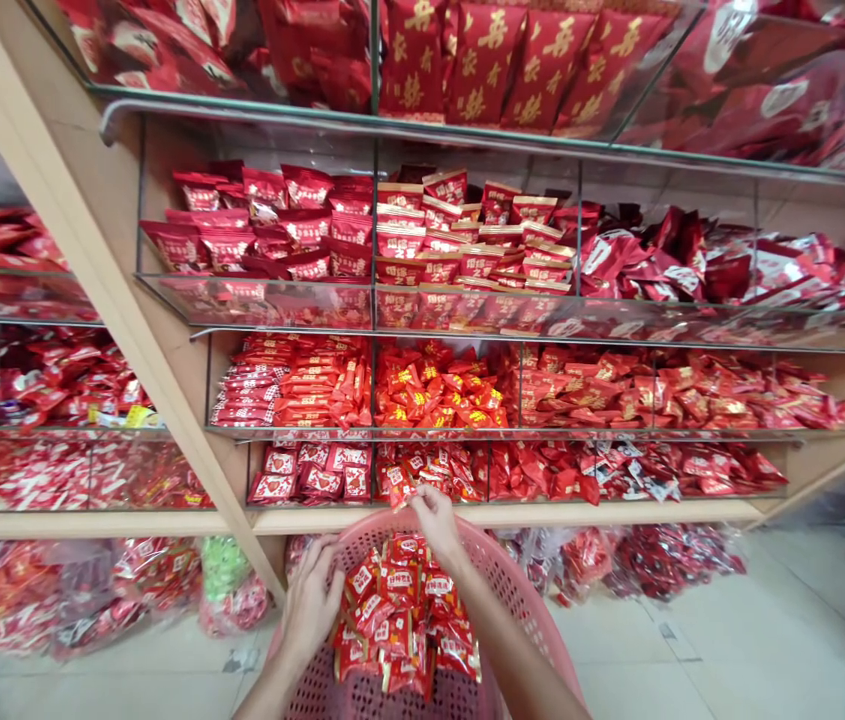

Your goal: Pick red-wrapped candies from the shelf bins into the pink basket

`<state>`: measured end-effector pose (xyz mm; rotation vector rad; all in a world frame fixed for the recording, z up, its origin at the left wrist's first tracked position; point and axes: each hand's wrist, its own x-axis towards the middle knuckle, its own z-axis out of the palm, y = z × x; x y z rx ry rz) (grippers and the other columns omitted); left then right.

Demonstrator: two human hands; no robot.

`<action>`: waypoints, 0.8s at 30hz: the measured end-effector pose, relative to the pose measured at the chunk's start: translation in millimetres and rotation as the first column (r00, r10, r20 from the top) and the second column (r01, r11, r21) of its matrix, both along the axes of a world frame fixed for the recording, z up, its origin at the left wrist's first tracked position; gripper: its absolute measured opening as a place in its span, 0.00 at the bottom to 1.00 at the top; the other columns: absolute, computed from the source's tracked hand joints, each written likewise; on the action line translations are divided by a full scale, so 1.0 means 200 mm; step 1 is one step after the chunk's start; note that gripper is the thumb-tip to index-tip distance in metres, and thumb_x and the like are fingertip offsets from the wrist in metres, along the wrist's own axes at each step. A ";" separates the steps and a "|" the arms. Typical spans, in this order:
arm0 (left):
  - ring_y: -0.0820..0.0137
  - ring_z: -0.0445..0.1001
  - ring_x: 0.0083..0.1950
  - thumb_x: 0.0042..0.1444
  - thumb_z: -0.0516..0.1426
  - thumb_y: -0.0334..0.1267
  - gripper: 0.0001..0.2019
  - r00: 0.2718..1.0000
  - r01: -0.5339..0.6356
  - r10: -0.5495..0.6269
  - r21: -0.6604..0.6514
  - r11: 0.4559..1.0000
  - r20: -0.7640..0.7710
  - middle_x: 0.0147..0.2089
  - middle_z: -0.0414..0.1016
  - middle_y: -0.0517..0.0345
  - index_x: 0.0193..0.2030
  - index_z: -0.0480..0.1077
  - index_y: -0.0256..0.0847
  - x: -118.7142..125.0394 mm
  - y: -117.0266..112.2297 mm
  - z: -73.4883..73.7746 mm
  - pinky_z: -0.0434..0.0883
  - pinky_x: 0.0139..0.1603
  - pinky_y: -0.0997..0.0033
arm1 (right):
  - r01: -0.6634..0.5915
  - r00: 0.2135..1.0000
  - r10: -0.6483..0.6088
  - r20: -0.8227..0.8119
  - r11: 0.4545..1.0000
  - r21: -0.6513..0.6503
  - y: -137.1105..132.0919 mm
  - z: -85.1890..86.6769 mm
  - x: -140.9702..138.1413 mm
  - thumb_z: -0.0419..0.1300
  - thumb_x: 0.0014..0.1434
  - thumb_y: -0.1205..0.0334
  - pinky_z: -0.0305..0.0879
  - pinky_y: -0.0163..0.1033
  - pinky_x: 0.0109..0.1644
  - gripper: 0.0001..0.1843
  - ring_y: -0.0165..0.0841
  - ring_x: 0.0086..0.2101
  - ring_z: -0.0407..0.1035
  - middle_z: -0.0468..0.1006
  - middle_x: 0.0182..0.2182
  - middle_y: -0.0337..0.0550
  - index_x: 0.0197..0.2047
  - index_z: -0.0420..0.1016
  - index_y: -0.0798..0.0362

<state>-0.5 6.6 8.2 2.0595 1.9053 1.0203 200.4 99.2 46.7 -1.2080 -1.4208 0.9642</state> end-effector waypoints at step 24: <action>0.64 0.67 0.51 0.56 0.46 0.31 0.15 1.000 0.005 -0.004 -0.032 0.999 0.021 0.52 0.68 0.54 0.46 0.68 0.44 0.00 0.00 0.00 0.65 0.51 0.58 | -0.489 0.748 0.625 0.225 0.747 -0.450 -0.08 -0.08 -0.15 0.53 0.48 0.68 0.59 0.29 0.24 0.04 0.25 0.18 0.62 0.67 0.15 0.30 0.23 0.65 0.54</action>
